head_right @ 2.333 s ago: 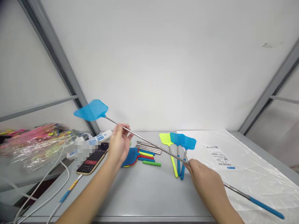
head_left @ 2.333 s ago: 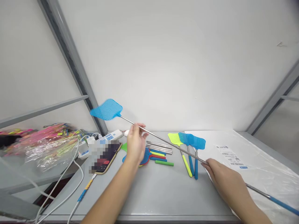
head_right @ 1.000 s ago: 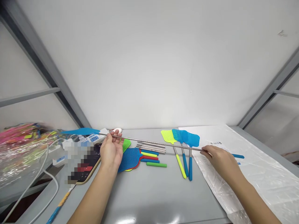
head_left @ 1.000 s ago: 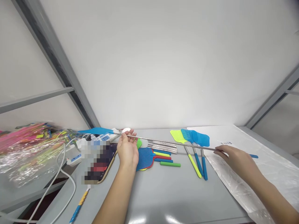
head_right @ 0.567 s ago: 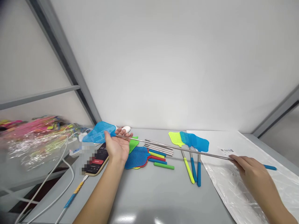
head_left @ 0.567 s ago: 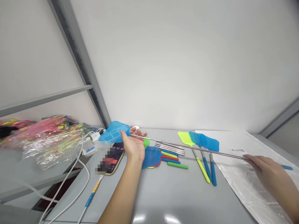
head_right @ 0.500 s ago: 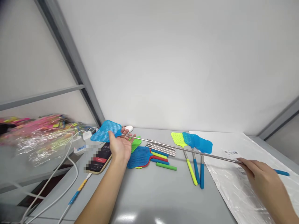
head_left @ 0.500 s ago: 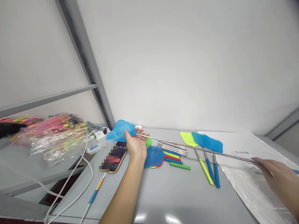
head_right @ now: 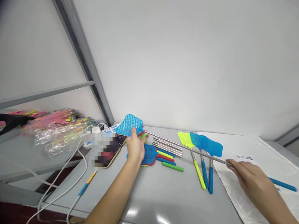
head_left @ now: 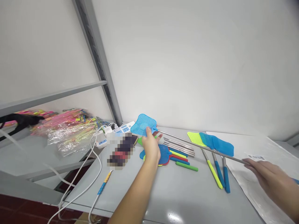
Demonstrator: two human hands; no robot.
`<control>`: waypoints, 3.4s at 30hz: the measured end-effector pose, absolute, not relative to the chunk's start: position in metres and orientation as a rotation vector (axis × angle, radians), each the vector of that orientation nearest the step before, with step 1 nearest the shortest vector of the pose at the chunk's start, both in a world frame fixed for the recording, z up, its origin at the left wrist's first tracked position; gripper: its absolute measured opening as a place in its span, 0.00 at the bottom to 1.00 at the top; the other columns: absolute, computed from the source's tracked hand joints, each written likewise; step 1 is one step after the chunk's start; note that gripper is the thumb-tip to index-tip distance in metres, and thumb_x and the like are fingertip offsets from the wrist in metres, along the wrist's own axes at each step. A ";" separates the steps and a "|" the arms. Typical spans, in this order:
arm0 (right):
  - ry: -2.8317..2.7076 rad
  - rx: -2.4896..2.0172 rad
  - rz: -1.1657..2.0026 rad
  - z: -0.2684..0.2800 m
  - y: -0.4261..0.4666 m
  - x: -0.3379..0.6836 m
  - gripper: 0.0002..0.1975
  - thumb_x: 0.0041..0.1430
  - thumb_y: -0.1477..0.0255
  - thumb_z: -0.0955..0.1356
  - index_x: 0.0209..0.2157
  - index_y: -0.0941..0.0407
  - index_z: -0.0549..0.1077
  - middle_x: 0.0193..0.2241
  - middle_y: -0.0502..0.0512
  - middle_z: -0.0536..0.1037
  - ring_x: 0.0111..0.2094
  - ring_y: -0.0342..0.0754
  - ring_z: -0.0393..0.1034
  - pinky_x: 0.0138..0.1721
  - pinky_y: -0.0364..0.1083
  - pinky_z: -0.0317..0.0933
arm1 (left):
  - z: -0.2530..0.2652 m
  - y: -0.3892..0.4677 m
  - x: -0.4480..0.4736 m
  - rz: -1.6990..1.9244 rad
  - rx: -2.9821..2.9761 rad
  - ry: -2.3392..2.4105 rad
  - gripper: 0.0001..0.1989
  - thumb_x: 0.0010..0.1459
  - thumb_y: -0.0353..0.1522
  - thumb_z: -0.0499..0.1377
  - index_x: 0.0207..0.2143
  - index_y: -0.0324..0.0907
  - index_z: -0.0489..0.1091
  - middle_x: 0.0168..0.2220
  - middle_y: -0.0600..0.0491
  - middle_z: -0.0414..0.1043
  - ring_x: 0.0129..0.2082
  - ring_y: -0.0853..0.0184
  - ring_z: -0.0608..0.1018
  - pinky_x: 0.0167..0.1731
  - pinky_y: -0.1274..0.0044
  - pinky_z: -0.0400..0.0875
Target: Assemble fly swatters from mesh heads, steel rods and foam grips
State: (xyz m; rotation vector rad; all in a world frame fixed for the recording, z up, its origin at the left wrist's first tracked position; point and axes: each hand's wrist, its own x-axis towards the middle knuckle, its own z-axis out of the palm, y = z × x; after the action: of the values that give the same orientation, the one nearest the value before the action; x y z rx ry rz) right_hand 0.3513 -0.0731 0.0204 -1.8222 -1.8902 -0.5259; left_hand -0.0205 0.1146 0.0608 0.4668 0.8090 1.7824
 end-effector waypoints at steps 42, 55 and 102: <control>-1.931 -1.895 0.606 0.063 0.011 0.198 0.20 0.68 0.58 0.52 0.29 0.52 0.64 0.22 0.51 0.71 0.24 0.48 0.64 0.24 0.44 0.46 | 0.045 0.087 0.020 1.390 0.849 0.956 0.21 0.56 0.45 0.60 0.45 0.39 0.77 0.31 0.47 0.79 0.25 0.64 0.78 0.27 0.76 0.72; -1.549 -1.927 0.614 0.067 -0.046 0.196 0.20 0.65 0.54 0.54 0.45 0.50 0.68 0.23 0.48 0.73 0.24 0.49 0.69 0.25 0.43 0.58 | 0.036 0.071 0.020 0.977 1.140 0.758 0.22 0.59 0.47 0.56 0.44 0.40 0.75 0.43 0.41 0.77 0.35 0.61 0.78 0.32 0.73 0.71; -1.320 -2.443 0.045 0.010 -0.037 0.214 0.10 0.61 0.66 0.60 0.39 0.54 0.69 0.28 0.53 0.78 0.30 0.51 0.72 0.43 0.53 0.49 | 0.025 0.055 0.020 0.650 2.475 0.610 0.10 0.66 0.30 0.47 0.37 0.43 0.68 0.35 0.52 0.71 0.38 0.63 0.69 0.39 0.71 0.63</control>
State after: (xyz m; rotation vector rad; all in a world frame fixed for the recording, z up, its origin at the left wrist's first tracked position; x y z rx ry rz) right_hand 0.2143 -0.0366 0.0096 -2.4430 -1.3200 0.0454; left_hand 0.0197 0.0551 0.0251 2.4754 0.6098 0.6496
